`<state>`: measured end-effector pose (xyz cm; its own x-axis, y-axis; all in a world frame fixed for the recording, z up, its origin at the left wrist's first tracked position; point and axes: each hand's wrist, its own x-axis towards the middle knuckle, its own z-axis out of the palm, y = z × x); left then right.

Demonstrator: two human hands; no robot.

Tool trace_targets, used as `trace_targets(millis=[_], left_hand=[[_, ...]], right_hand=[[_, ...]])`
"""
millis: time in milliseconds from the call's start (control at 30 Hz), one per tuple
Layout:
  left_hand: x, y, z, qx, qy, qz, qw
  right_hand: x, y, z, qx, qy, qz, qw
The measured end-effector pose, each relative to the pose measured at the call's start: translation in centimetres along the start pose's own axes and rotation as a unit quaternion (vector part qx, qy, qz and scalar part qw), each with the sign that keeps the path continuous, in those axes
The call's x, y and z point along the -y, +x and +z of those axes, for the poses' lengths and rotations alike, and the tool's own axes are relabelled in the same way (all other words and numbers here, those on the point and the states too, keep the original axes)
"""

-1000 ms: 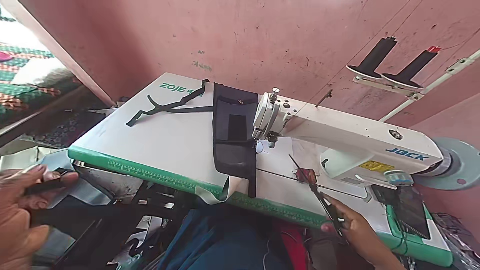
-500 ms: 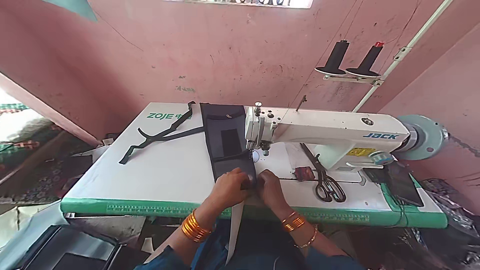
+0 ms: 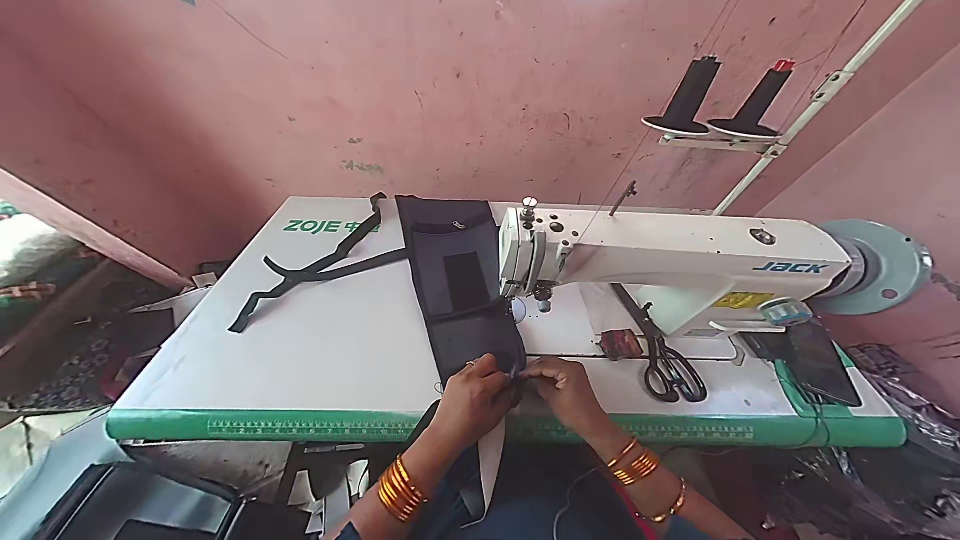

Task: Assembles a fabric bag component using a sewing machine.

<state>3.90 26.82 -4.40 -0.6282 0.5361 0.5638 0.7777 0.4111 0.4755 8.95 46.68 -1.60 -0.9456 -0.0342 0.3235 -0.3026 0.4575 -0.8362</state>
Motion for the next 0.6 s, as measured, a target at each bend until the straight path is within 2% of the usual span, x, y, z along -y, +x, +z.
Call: trace_targets(millis=[100, 167, 267, 333, 400, 533, 600], left_hand=[[-0.5, 1.0, -0.9, 0.054, -0.024, -0.067, 0.996], [-0.5, 1.3, -1.2, 0.075, -0.021, -0.063, 0.995], [0.4, 0.9, -0.9, -0.031, 0.011, 0.031, 0.999], [0.6, 1.1, -1.0, -0.082, 0.003, 0.051, 0.995], [0.0, 0.6, -0.3, -0.046, 0.011, 0.062, 0.997], [-0.5, 0.3, 0.7, -0.013, 0.044, 0.055, 0.997], [-0.6, -0.1, 0.7, -0.010, 0.043, 0.049, 0.998]], right_hand=[[0.5, 0.4, -0.2, 0.011, 0.025, 0.059, 0.998], [1.4, 0.2, 0.1, -0.010, 0.045, 0.144, 0.989], [2.5, 0.1, 0.2, -0.111, 0.094, 0.270, 0.952], [2.9, 0.2, 0.6, -0.119, 0.029, 0.267, 0.956], [3.3, -0.2, 1.8, -0.093, -0.006, 0.254, 0.963], [3.8, 0.1, 2.6, -0.105, 0.115, 0.309, 0.938], [3.6, -0.3, 2.7, -0.115, 0.123, 0.302, 0.938]])
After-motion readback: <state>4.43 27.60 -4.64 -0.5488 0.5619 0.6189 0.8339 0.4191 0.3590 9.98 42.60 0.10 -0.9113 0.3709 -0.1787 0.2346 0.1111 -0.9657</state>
